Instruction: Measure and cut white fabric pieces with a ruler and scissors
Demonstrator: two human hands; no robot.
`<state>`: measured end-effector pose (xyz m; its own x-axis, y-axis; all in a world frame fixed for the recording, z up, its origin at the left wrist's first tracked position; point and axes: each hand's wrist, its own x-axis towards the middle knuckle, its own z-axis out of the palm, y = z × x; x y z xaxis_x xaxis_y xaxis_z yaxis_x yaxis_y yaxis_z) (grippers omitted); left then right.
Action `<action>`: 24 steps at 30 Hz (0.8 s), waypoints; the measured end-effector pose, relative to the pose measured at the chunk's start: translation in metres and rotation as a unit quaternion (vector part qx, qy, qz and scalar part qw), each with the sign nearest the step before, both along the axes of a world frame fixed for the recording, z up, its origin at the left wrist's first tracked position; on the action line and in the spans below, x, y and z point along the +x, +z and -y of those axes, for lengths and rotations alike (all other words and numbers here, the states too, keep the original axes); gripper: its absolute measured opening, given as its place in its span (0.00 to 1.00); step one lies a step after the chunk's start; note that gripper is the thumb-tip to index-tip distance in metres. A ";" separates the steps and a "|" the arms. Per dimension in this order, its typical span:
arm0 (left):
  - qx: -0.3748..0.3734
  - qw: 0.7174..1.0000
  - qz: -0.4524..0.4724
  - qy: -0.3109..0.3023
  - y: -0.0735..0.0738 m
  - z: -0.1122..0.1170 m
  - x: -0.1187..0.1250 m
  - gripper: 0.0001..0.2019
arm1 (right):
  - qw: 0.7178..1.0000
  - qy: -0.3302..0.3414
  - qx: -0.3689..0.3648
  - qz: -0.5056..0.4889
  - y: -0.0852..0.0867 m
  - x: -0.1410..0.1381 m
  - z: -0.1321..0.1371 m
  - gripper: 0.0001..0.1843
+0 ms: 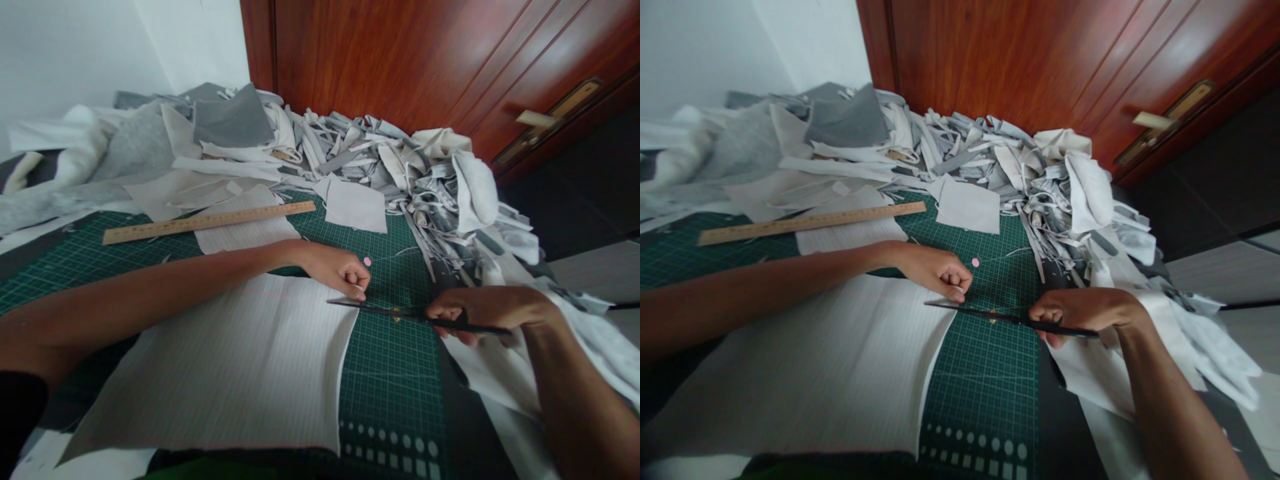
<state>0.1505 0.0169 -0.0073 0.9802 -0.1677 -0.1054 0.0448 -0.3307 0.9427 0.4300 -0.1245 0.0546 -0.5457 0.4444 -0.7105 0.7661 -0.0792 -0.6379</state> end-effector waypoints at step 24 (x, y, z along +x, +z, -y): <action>-0.012 1.000 -0.003 0.005 0.000 0.003 0.001 0.12 | 0.999 0.008 -0.008 0.049 -0.001 -0.006 -0.005 0.18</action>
<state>0.1513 0.0144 -0.0070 0.9810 -0.1612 -0.1075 0.0536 -0.3073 0.9501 0.4243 -0.1197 0.0535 -0.4812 0.4232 -0.7677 0.8255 -0.0758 -0.5593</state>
